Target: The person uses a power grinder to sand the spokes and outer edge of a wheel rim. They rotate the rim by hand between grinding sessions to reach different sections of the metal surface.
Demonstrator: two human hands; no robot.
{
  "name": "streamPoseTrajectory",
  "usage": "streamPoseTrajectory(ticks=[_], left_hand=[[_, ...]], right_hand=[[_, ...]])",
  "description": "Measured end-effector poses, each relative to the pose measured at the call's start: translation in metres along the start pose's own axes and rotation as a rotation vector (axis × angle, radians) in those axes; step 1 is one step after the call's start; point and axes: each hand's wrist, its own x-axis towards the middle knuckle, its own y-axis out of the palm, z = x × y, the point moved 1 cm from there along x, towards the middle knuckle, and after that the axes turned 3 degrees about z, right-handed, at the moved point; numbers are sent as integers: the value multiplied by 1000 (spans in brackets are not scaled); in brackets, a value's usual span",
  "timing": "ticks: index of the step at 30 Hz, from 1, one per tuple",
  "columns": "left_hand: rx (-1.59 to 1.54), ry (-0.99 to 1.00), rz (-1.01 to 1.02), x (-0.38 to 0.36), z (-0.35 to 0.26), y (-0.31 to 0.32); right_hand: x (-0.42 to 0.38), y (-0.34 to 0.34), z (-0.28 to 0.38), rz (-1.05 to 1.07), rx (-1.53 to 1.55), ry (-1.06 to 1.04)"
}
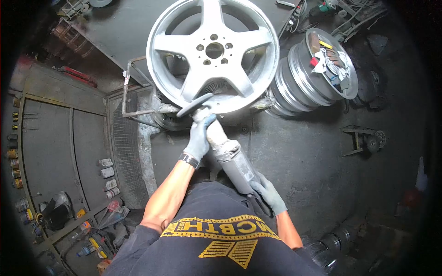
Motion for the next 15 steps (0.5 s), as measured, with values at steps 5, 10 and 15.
streamPoseTrajectory(ticks=[5,10,15], left_hand=[[98,-94,16,13,52,73],[87,-79,58,30,84,114],[96,-69,34,31,86,120]], right_hand=[[-50,-44,17,-89,263,110],[-72,-63,40,-139,258,82],[-74,-55,32,-197,336,62]])
